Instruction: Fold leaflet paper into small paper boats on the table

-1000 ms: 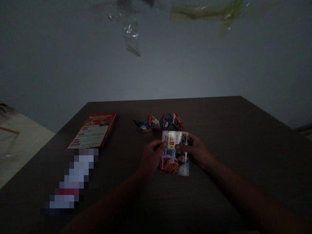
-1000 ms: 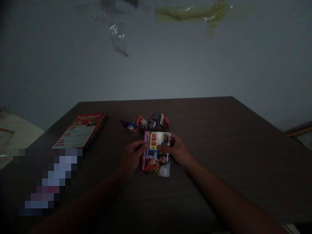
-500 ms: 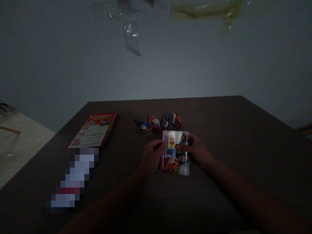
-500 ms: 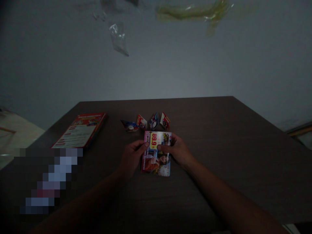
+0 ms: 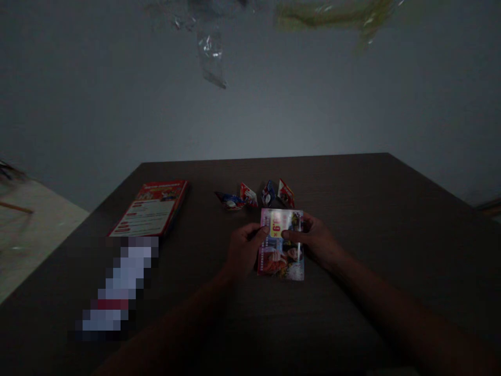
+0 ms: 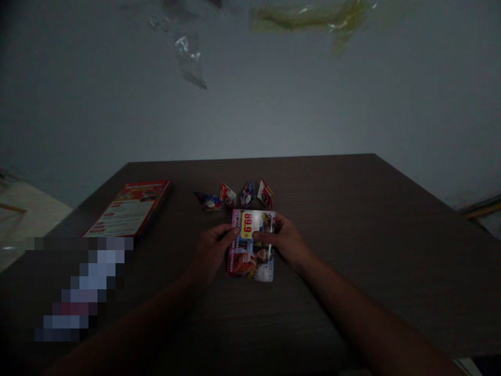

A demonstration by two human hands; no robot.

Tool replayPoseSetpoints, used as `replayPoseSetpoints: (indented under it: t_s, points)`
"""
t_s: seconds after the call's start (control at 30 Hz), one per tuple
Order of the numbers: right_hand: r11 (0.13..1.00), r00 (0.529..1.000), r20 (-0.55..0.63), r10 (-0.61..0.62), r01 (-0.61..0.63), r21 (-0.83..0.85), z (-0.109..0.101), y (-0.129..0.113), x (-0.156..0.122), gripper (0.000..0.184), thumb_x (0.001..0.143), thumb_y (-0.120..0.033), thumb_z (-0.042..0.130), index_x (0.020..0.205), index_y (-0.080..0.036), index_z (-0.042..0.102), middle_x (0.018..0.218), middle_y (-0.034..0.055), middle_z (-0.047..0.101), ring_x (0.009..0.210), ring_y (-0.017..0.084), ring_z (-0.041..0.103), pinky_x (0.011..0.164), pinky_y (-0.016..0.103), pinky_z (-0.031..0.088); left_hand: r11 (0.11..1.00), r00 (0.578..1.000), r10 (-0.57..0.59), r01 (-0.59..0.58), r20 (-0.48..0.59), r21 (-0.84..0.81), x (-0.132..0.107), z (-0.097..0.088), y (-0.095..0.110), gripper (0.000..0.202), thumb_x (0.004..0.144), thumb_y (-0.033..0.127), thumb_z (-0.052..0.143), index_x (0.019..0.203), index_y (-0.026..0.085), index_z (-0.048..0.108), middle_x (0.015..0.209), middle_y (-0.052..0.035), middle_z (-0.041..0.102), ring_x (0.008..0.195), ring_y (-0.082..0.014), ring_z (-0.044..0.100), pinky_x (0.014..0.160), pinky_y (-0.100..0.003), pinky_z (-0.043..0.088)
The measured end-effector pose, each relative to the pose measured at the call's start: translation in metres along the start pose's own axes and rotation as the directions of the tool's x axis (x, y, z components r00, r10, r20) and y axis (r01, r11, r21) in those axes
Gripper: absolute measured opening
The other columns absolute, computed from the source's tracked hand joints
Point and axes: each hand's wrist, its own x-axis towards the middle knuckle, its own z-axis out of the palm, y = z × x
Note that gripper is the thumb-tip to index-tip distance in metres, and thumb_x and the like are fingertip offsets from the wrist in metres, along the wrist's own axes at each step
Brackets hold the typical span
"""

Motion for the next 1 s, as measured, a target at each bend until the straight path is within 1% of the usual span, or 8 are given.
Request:
replayPoseSetpoints:
  t_s: [0.17, 0.4, 0.57, 0.73, 1.0]
  points:
    - [1.000, 1.000, -0.014, -0.005, 0.005, 0.004, 0.0010, -0.0012, -0.0004, 0.043, 0.050, -0.013, 0.082, 0.089, -0.018, 0.064, 0.081, -0.0004, 0.071, 0.070, 0.015, 0.064, 0.071, 0.032, 0.051, 1.000, 1.000, -0.011, 0.011, -0.002, -0.004, -0.0006, 0.0005, 0.0010, 0.028, 0.072, 0.038, 0.067, 0.087, 0.015, 0.069, 0.077, -0.0022, 0.071, 0.067, -0.0153, 0.063, 0.061, -0.024, 0.049]
    - [1.000, 1.000, -0.003, -0.011, 0.011, 0.014, 0.0015, -0.0006, 0.0005, 0.044, 0.049, -0.013, 0.082, 0.089, -0.018, 0.064, 0.081, 0.0001, 0.071, 0.069, 0.015, 0.065, 0.071, 0.032, 0.052, 1.000, 1.000, 0.006, -0.006, -0.002, -0.003, 0.0001, 0.0003, 0.0004, 0.028, 0.072, 0.039, 0.067, 0.087, 0.015, 0.070, 0.075, -0.0022, 0.070, 0.066, -0.0151, 0.062, 0.060, -0.024, 0.049]
    - [1.000, 1.000, 0.014, -0.023, 0.023, 0.004, 0.0009, 0.0007, 0.0003, 0.043, 0.052, -0.015, 0.082, 0.091, -0.019, 0.063, 0.084, 0.0005, 0.071, 0.071, 0.016, 0.065, 0.072, 0.033, 0.052, 1.000, 1.000, 0.011, -0.011, -0.009, -0.003, 0.0003, 0.0000, 0.0003, 0.028, 0.071, 0.038, 0.068, 0.086, 0.014, 0.070, 0.073, -0.0026, 0.070, 0.065, -0.0146, 0.062, 0.059, -0.023, 0.048]
    - [1.000, 1.000, -0.007, -0.015, 0.015, -0.009, 0.0014, -0.0012, -0.0005, 0.044, 0.051, -0.016, 0.082, 0.091, -0.018, 0.063, 0.083, 0.0003, 0.071, 0.072, 0.015, 0.065, 0.071, 0.032, 0.052, 1.000, 1.000, 0.011, -0.011, -0.013, -0.003, -0.0008, 0.0005, 0.0029, 0.028, 0.070, 0.037, 0.068, 0.086, 0.013, 0.070, 0.073, -0.0031, 0.070, 0.065, -0.0149, 0.062, 0.060, -0.024, 0.049]
    - [1.000, 1.000, -0.018, -0.001, 0.001, 0.000, 0.0020, -0.0021, -0.0009, 0.045, 0.050, -0.015, 0.082, 0.091, -0.018, 0.063, 0.082, 0.0005, 0.071, 0.072, 0.015, 0.065, 0.071, 0.032, 0.052, 1.000, 1.000, 0.005, -0.005, -0.002, -0.008, -0.0006, 0.0005, 0.0026, 0.028, 0.070, 0.038, 0.068, 0.086, 0.015, 0.071, 0.074, -0.0026, 0.071, 0.065, -0.0149, 0.063, 0.060, -0.024, 0.049]
